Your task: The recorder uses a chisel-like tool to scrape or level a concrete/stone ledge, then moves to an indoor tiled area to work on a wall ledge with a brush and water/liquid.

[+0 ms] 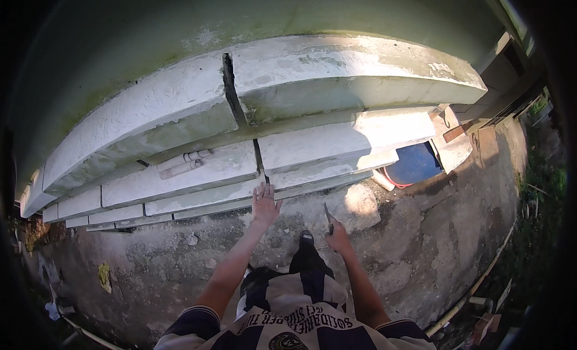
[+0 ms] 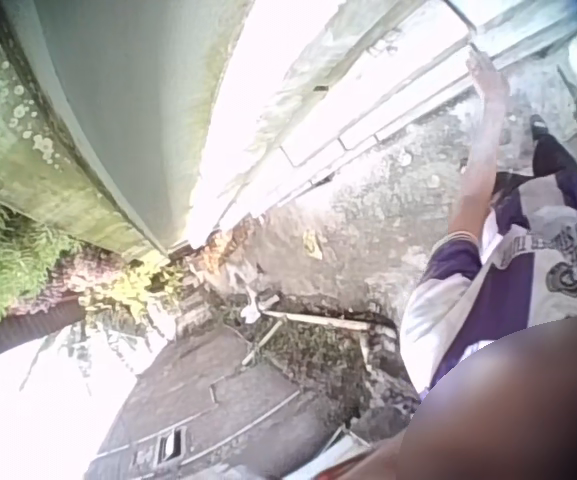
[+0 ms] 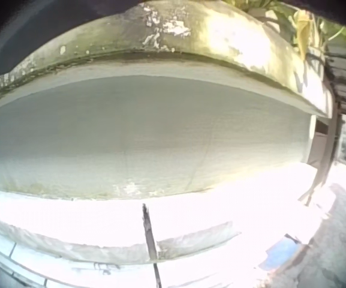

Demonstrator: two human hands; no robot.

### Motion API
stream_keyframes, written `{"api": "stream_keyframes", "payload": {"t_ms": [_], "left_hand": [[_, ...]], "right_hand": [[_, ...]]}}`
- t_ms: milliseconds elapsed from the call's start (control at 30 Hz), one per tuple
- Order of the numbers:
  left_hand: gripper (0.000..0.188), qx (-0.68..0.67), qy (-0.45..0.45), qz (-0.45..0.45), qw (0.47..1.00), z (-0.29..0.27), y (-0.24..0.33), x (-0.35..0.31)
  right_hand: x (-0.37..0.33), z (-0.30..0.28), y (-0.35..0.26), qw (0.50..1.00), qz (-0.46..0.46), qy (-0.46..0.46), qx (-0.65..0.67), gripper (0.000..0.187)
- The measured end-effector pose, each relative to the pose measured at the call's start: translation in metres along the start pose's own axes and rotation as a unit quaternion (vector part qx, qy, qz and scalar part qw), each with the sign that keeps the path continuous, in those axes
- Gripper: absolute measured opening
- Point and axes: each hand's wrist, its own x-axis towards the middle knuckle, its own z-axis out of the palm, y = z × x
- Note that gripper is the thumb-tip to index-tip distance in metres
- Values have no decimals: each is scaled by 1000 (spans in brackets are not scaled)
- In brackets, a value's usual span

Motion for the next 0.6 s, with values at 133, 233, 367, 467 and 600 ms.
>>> {"api": "stream_keyframes", "payload": {"t_ms": [133, 233, 367, 467, 600], "left_hand": [[66, -10, -20, 36, 999, 0, -9, -50], [62, -96, -13, 23, 995, 19, -36, -92], [59, -171, -29, -84, 981, 19, -75, -156], [59, -207, -27, -141, 968, 8, -99, -196], [58, -229, -2, -215, 949, 27, -139, -251]], "right_hand": [[60, 5, -91, 997, 39, -61, -37, 71], [97, 26, -124, 992, 60, -92, -64, 69], [149, 75, -144, 986, 99, -78, -110, 52], [177, 103, -141, 986, 78, -102, -107, 48], [158, 132, -150, 991, 61, -113, -31, 53]]}}
